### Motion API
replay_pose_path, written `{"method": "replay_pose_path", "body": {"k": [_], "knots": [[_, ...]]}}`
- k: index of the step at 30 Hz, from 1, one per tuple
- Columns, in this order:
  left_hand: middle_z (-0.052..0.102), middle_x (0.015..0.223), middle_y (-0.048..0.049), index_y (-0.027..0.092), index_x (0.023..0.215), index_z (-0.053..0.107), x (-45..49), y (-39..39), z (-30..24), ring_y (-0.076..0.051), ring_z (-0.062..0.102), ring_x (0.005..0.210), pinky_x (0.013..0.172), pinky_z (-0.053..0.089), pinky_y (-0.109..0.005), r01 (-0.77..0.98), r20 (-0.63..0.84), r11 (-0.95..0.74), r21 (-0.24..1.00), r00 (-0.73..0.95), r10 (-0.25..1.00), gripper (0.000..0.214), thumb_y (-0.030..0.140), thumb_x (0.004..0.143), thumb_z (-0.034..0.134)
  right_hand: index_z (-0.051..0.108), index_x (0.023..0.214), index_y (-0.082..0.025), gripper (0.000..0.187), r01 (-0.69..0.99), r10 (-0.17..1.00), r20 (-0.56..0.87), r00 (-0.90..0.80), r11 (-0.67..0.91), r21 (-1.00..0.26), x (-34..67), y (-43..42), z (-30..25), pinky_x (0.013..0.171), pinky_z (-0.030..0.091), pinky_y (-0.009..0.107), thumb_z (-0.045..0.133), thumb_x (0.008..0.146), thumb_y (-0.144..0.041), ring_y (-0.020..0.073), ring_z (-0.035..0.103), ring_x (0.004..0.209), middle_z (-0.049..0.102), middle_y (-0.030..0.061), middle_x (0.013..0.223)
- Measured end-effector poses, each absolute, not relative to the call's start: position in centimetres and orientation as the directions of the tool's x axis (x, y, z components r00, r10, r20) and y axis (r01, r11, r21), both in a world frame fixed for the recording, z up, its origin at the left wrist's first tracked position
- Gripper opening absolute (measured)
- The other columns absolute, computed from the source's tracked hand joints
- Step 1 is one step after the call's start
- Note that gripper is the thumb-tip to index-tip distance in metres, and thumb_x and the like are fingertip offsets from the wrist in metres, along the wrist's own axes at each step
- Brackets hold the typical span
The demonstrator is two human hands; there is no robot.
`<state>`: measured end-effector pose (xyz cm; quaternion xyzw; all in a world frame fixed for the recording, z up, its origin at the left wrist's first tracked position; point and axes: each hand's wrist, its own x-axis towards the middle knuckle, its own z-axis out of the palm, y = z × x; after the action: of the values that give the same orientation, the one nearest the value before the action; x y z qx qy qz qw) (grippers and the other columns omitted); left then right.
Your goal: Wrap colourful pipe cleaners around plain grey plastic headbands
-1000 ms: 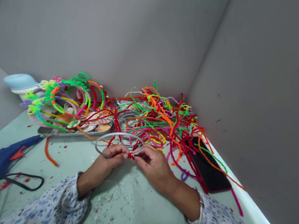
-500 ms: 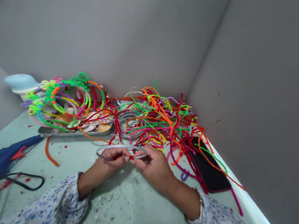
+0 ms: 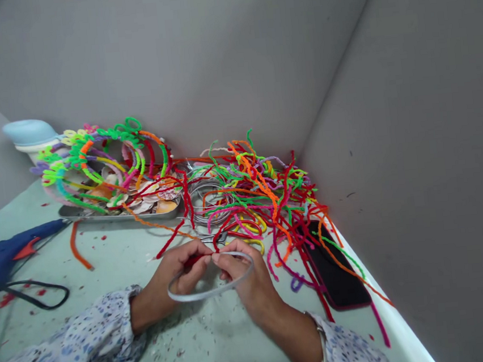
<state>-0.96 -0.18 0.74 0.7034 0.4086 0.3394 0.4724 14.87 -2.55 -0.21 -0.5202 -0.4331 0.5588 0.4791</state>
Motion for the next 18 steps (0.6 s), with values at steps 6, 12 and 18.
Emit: {"method": "replay_pose_path", "body": {"k": [6, 12, 18], "knots": [[0.047, 0.063, 0.0033, 0.015, 0.071, 0.055, -1.1, 1.0, 0.2, -0.010, 0.039, 0.059, 0.056, 0.029, -0.022, 0.115, -0.085, 0.040, 0.993, 0.417, 0.905, 0.015, 0.028, 0.079, 0.055, 0.055, 0.091, -0.021, 0.020, 0.107, 0.989, 0.139, 0.041, 0.134, -0.985, 14.8, -2.1, -0.7, 0.056, 0.043, 0.023, 0.067, 0.075, -0.024, 0.0126, 0.054, 0.066, 0.057, -0.0015, 0.079], [0.047, 0.061, 0.0027, 0.015, 0.066, 0.057, -1.2, 1.5, 0.5, -0.010, 0.038, 0.058, 0.056, 0.027, -0.023, 0.072, -0.104, 0.079, 0.994, 0.456, 0.884, 0.015, 0.027, 0.073, 0.058, 0.064, 0.081, -0.023, 0.010, 0.289, 0.919, 0.386, -0.076, 0.391, -0.874, 15.5, -1.6, -0.8, 0.069, 0.047, 0.026, 0.066, 0.077, -0.014, 0.0163, 0.058, 0.082, 0.058, 0.0003, 0.083], [0.049, 0.065, 0.0019, 0.015, 0.067, 0.055, -1.2, 1.6, 0.3, -0.011, 0.040, 0.061, 0.058, 0.029, -0.023, 0.063, -0.080, 0.057, 0.996, 0.458, 0.886, 0.016, 0.028, 0.075, 0.058, 0.068, 0.085, -0.023, 0.011, 0.398, 0.905, 0.417, -0.088, 0.416, -0.818, 16.0, -1.4, -0.8, 0.069, 0.049, 0.028, 0.068, 0.077, -0.016, 0.0184, 0.061, 0.084, 0.062, 0.0026, 0.087]]}}
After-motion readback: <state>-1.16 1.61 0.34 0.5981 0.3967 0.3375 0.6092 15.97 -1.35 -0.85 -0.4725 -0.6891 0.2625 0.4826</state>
